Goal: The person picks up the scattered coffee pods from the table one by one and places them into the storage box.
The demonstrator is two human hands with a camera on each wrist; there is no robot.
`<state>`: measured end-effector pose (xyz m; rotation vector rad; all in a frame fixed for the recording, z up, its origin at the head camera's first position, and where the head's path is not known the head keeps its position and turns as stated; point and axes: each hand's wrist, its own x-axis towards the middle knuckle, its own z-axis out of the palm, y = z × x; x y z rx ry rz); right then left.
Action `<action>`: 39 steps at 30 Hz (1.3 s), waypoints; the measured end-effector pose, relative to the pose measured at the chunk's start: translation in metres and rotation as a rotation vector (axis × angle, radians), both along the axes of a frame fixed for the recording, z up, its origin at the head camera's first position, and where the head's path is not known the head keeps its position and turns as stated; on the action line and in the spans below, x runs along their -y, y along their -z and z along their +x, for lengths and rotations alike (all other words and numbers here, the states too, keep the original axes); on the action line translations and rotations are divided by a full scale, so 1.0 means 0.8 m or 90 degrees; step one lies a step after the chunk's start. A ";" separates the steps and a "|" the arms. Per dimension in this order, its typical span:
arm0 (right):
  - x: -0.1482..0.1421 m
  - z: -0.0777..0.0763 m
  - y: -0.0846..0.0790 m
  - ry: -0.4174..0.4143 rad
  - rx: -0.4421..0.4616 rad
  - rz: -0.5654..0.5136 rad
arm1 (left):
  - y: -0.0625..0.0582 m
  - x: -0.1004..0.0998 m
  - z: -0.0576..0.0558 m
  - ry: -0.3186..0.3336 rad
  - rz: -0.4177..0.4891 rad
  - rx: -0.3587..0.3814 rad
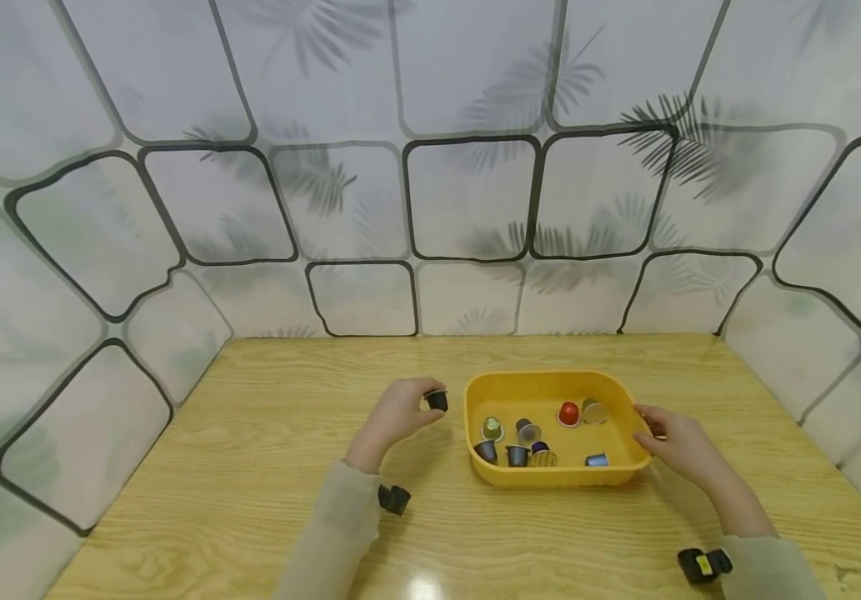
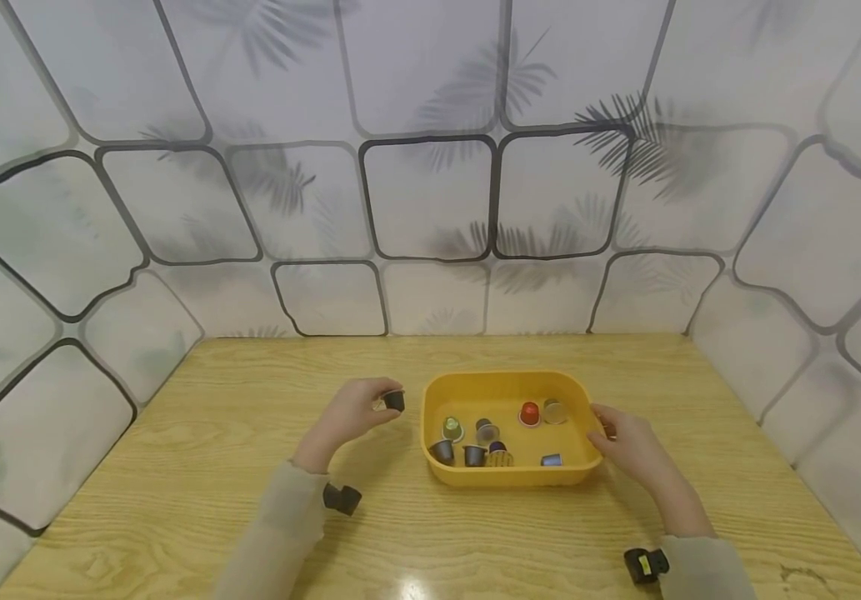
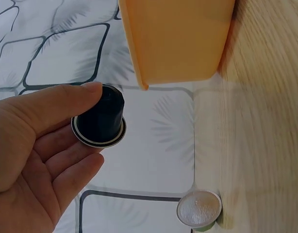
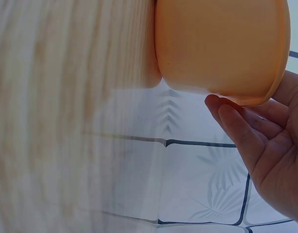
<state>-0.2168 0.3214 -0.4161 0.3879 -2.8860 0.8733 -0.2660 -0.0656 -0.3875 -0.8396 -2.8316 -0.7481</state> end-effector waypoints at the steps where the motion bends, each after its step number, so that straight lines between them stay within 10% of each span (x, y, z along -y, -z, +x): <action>1: -0.001 -0.001 0.002 -0.003 -0.012 -0.003 | -0.001 -0.002 0.000 0.002 0.001 0.000; 39: -0.001 -0.003 0.002 0.004 0.003 -0.007 | -0.006 -0.062 -0.002 0.062 -0.022 -0.013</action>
